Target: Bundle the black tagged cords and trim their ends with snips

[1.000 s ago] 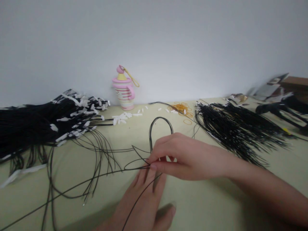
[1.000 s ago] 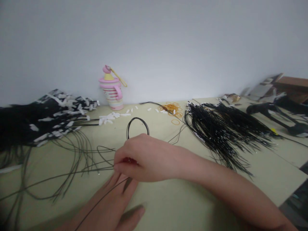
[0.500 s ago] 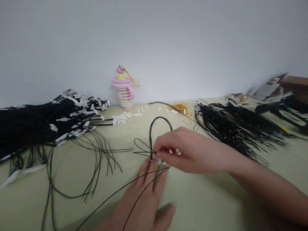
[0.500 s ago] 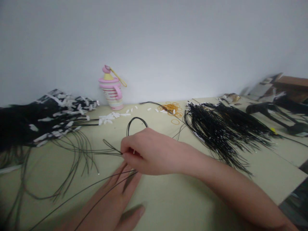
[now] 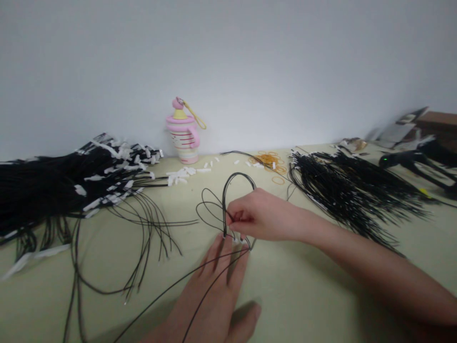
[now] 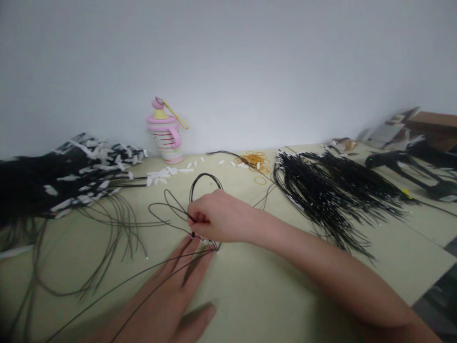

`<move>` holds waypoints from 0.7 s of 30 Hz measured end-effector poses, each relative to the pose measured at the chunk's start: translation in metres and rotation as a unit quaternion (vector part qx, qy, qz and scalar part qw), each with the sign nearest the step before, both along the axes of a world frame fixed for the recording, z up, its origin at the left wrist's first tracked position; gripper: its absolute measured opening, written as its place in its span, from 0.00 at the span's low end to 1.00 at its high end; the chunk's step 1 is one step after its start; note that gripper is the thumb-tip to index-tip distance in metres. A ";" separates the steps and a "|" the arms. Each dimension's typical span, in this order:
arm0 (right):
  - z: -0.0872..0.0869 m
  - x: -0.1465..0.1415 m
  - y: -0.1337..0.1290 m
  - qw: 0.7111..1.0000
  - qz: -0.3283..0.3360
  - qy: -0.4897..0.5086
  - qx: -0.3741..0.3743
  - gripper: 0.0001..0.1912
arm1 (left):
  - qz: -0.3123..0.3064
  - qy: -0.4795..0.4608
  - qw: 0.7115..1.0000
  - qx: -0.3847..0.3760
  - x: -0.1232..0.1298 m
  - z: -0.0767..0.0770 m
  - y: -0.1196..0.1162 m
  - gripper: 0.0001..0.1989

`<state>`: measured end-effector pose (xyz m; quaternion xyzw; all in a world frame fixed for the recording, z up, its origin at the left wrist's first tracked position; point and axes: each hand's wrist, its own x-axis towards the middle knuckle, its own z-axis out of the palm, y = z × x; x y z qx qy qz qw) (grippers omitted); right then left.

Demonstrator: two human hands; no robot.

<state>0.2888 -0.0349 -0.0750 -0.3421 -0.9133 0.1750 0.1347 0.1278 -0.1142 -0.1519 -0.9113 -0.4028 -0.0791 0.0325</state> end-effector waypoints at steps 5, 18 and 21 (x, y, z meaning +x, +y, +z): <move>-0.002 0.000 0.003 0.998 -0.050 0.036 0.001 0.05 | 0.008 0.002 0.998 -0.055 -0.002 0.000 -0.001 0.36; -0.013 -0.008 -0.004 0.998 0.055 0.012 -0.018 0.07 | 0.034 -0.018 0.991 -0.126 0.002 0.008 -0.001 0.35; -0.016 -0.010 -0.003 0.997 0.057 0.015 -0.043 0.08 | 0.040 -0.003 0.991 -0.128 0.003 0.009 0.000 0.36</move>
